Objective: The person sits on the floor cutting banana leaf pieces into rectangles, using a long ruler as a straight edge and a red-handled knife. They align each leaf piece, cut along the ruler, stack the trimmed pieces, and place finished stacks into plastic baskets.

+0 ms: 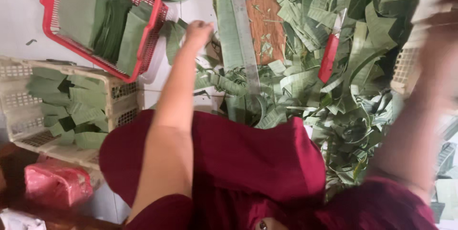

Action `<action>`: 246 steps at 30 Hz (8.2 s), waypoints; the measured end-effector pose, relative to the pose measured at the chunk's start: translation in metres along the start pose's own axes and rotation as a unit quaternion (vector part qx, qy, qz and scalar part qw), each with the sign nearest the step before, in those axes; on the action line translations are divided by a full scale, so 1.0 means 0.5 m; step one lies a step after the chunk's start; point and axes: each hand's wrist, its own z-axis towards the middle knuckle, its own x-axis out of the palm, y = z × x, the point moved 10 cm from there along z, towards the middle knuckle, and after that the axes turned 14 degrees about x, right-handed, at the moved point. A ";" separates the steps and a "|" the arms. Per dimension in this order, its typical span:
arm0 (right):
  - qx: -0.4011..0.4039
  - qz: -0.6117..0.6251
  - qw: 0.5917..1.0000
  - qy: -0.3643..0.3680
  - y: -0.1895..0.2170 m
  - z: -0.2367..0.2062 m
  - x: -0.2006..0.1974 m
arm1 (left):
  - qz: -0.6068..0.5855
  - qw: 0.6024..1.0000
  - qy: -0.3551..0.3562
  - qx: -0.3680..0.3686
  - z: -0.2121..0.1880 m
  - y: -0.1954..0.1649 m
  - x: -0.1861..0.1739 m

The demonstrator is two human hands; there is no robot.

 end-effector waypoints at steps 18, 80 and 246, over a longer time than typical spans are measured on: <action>0.131 -0.103 0.959 0.231 -0.044 -0.442 0.604 | -0.118 0.985 -0.122 -0.006 -0.041 0.002 0.114; 0.142 -0.127 0.910 0.368 0.079 -0.279 0.790 | -0.134 0.983 -0.031 -0.118 -0.029 0.060 0.158; 0.295 -0.067 0.940 0.158 -0.104 -0.329 0.522 | 0.179 0.939 0.059 0.287 -0.069 -0.155 0.185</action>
